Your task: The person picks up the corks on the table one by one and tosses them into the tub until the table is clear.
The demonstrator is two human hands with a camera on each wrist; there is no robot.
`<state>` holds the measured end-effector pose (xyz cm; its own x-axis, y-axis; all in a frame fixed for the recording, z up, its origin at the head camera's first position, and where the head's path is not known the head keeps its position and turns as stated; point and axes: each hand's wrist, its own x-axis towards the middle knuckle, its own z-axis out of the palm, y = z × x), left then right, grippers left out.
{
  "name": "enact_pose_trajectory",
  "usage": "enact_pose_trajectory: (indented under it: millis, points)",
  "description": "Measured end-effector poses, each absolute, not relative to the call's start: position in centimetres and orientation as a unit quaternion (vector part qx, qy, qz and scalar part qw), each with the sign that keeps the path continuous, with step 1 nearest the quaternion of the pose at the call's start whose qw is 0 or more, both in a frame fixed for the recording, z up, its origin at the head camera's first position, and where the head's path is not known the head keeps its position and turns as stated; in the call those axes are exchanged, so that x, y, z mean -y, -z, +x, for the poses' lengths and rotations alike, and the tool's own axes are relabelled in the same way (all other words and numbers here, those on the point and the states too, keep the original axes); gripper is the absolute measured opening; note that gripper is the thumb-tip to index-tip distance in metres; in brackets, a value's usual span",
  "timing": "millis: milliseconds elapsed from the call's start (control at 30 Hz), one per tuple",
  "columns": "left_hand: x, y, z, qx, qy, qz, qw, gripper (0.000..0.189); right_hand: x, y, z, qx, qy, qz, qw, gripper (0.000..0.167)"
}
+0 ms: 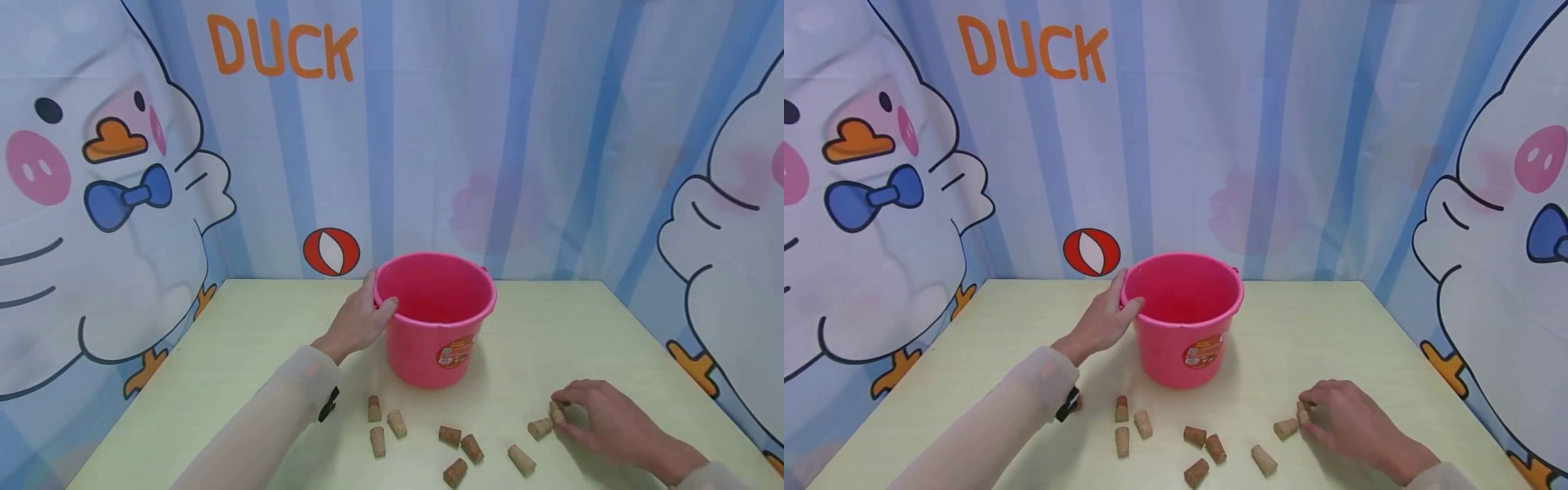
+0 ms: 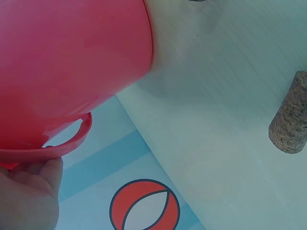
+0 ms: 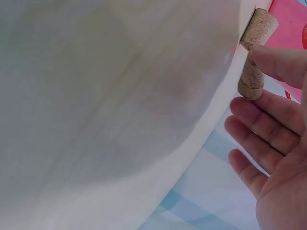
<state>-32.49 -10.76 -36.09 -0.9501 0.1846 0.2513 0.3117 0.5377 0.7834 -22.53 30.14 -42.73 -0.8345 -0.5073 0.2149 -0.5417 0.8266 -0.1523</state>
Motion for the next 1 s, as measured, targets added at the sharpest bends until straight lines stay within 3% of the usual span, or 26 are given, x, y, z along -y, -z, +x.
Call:
enact_pose_trajectory:
  millis: [533,1000]
  points:
    - [10.7,35.6,-32.3,0.879,0.451,-0.139,0.065,0.082,-29.1,42.1,-22.3,0.933,-0.126,0.269,0.205,0.032]
    - [10.7,35.7,-32.2,0.875,0.462,-0.132,0.062,0.084,-27.3,41.1,-22.7,0.926,-0.168,0.246,0.231,0.034]
